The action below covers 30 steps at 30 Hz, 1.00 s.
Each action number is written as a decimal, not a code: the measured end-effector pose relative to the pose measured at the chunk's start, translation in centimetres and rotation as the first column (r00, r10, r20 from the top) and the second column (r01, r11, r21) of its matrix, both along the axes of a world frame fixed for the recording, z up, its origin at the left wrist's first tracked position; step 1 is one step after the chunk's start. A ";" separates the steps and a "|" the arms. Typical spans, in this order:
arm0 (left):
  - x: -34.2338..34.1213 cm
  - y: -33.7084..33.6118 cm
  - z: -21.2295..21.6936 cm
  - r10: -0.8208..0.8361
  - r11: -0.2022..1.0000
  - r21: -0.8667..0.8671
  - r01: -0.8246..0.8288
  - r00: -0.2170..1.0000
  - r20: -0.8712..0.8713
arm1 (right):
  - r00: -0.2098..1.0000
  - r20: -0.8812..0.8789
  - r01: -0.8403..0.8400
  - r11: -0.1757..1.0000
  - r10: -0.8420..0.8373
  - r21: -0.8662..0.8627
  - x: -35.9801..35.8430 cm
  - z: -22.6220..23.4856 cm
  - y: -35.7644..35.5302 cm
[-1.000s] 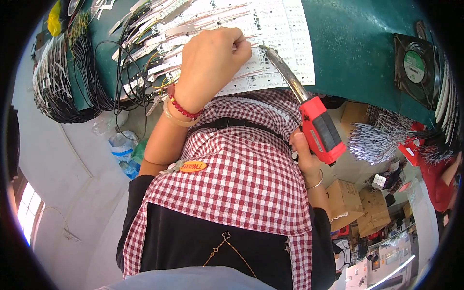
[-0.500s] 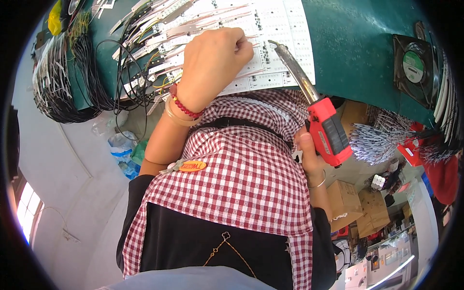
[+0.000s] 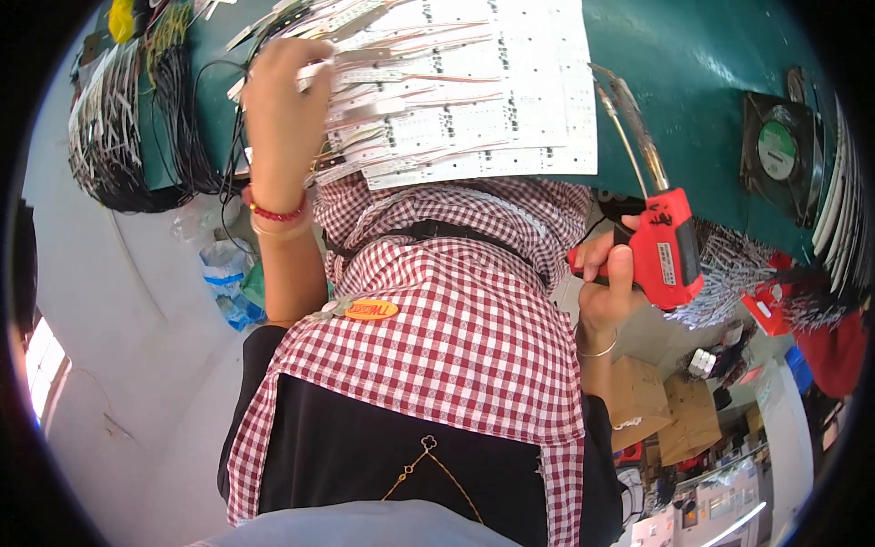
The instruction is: Soldering or attaching wires to LED components on a board template at a factory workstation.
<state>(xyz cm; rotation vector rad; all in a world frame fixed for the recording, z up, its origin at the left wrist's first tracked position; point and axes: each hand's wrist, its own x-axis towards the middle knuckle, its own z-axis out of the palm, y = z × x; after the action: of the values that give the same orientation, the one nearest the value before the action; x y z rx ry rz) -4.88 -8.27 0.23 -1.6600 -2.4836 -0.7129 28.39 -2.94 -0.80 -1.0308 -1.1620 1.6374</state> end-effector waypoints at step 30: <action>1.5 1.7 2.2 -0.467 0.850 -0.159 0.503 0.858 0.215 | 0.906 -0.422 -0.089 0.988 0.028 -0.126 -0.6 1.2 5.3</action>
<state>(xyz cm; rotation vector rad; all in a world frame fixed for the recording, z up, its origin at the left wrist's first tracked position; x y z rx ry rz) -3.33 -6.53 2.43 -2.4593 -2.3148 -0.6678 27.77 2.37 0.39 -0.6818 -0.8023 1.8959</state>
